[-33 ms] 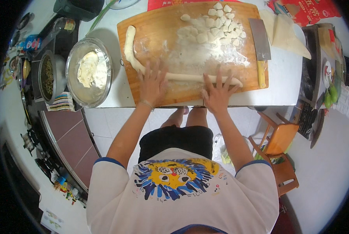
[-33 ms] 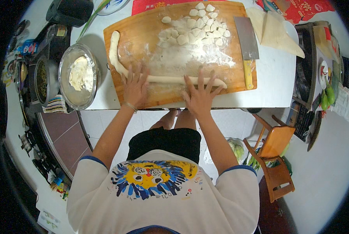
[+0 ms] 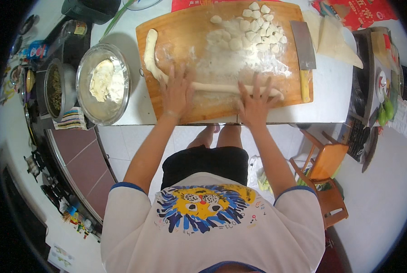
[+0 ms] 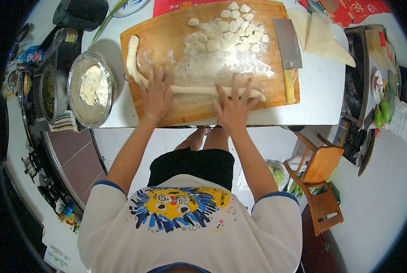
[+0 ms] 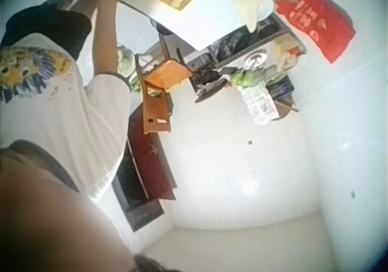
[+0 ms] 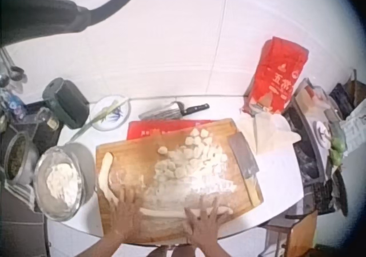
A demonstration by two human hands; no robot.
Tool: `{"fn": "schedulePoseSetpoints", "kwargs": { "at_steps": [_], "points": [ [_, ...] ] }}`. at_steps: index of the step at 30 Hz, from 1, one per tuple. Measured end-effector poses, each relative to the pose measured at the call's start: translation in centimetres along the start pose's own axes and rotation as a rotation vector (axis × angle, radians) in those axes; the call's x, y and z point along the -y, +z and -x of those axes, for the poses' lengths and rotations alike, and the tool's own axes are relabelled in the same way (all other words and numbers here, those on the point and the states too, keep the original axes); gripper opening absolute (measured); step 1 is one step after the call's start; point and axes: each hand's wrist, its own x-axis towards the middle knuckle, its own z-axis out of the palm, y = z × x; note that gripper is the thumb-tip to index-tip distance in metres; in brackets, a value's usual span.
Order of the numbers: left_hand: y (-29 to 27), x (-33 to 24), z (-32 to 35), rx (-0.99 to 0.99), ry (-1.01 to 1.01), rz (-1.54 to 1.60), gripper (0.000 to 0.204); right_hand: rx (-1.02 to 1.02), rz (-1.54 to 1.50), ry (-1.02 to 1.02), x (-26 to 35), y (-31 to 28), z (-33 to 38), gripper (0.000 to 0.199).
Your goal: The person rolls a long strip of dough on a floured wooden board and uses a large cleaver to cut it into small, uniform pieces. The process is repeated multiple times, with the person gathering the cut pieces and rolling out new strips of dough.
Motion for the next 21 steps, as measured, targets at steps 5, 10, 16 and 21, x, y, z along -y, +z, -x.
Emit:
{"fn": "schedulePoseSetpoints", "kwargs": {
  "at_steps": [5, 10, 16, 21],
  "points": [
    [1.7, 2.7, -10.9, -0.26, -0.154, 0.008, 0.05, -0.218, -0.021, 0.119, -2.3, 0.9, -9.7, 0.054],
    [1.6, 2.1, -8.0, -0.126, 0.036, -0.094, 0.049, -0.149, 0.063, 0.061, -3.3, 1.2, -7.5, 0.055],
    [-0.4, 2.4, 2.6, -0.021, 0.125, -0.024, 0.048, -0.071, -0.042, 0.053, -3.5, 0.9, 1.5, 0.056],
    [0.9, 4.5, -5.1, -0.186, -0.05, 0.032, 0.047, -0.136, 0.057, 0.074, -5.0, 1.4, -4.6, 0.054]
  ]
}}
